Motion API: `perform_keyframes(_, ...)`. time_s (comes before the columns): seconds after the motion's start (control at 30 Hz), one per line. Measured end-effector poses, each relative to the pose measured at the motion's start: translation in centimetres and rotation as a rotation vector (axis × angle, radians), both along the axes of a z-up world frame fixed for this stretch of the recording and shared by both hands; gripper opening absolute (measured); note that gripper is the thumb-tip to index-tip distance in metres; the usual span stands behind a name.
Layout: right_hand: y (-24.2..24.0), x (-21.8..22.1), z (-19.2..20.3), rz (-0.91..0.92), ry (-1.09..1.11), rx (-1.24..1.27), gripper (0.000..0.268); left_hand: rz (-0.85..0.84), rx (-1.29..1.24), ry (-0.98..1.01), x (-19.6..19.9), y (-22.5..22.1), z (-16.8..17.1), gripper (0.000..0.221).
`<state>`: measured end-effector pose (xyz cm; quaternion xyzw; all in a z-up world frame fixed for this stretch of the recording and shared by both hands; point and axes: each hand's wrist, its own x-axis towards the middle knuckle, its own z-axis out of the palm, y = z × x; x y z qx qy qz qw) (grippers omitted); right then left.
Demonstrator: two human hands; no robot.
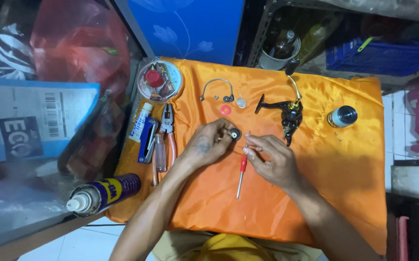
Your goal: Disassembling, cleaning, and reassembling a fishing reel using a screwdriver, pliers, and lubricant.
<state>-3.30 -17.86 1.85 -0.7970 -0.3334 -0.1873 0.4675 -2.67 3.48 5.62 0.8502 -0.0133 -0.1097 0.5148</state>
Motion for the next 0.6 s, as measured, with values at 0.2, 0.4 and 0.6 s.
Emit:
perform_keyframes(0.2, -3.8, -0.3, -3.1, -0.155, -0.053, -0.087, 0.02, 0.058, -0.158, 0.012, 0.1, 0.5, -2.2, 0.024)
perform_keyframes(0.4, -3.0, -2.4, 5.0, 0.189, -0.024, 0.092, 0.02, 0.086, -0.165, -0.009, 0.6, 1.3, -3.0, 0.022)
perform_keyframes(0.6, -1.7, -1.8, 7.9, 0.095, -0.21, -0.248, 0.014, 0.074, -0.249, -0.139, 0.5, 0.6, -4.4, 0.025)
